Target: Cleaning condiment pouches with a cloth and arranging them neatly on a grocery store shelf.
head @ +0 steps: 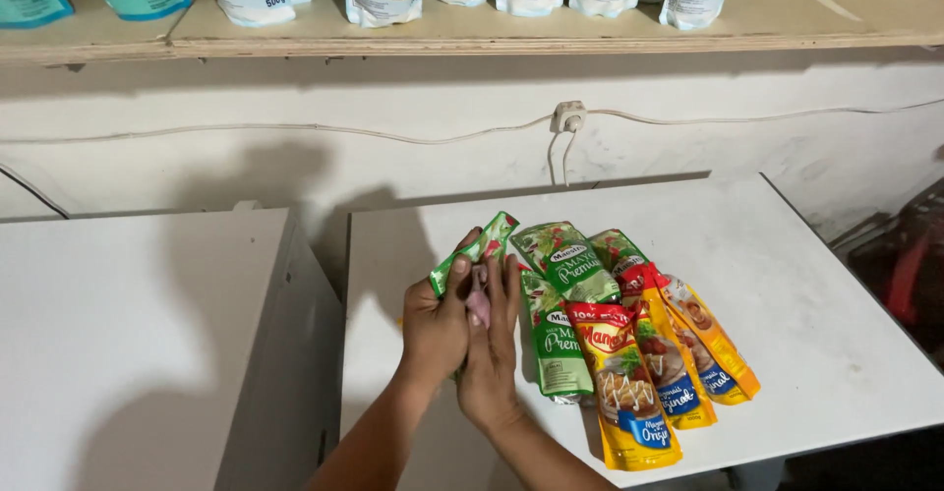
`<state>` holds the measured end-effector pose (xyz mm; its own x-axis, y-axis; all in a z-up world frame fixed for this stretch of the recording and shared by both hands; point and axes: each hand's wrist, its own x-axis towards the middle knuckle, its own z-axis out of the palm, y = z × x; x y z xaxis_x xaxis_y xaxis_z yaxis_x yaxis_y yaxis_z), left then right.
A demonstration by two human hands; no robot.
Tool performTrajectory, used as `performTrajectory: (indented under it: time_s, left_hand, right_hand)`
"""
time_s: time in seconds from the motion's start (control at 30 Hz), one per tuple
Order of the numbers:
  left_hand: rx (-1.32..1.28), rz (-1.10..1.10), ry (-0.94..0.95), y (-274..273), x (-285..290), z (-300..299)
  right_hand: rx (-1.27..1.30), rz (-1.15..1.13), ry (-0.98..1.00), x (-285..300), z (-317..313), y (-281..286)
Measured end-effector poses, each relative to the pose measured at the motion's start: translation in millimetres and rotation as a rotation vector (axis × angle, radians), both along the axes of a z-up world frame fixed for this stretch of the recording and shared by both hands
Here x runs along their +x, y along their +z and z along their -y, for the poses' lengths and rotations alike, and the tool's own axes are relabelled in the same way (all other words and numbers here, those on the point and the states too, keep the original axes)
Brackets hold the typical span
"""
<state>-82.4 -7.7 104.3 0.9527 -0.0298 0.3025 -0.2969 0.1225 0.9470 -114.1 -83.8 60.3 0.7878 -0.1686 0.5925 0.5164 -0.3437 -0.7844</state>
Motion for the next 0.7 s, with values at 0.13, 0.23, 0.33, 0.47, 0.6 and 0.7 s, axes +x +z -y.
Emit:
performTrajectory:
  time_s: [0.13, 0.23, 0.33, 0.47, 0.6, 0.7]
  left_hand:
    - [-0.001, -0.255, -0.055, -21.1, -9.4, -1.5]
    - [-0.137, -0.306, -0.186, -3.7, 1.8, -18.2]
    - [-0.475, -0.347, -0.130, 22.6, 24.2, -34.0]
    - [-0.604, -0.434, 0.002, 36.5, 49.6, -46.0]
    - [-0.595, -0.413, 0.003, 36.0, 60.1, -45.7]
    - [-0.419, -0.330, -0.025, 39.2, 58.7, -42.6]
  right_hand:
    - [0.216, -0.452, -0.054, 35.4, 28.1, -13.2]
    - [0.843, -0.678, 0.259, 53.1, 50.9, -16.3]
    - [0.764, -0.661, 0.564, 42.8, 56.2, 14.9]
    - [0.630, -1.022, 0.469, 33.8, 69.7, 9.4]
    - [0.844, -1.118, 0.599, 30.2, 65.2, 8.7]
    - [0.826, -1.025, 0.620, 35.2, 67.1, -16.6]
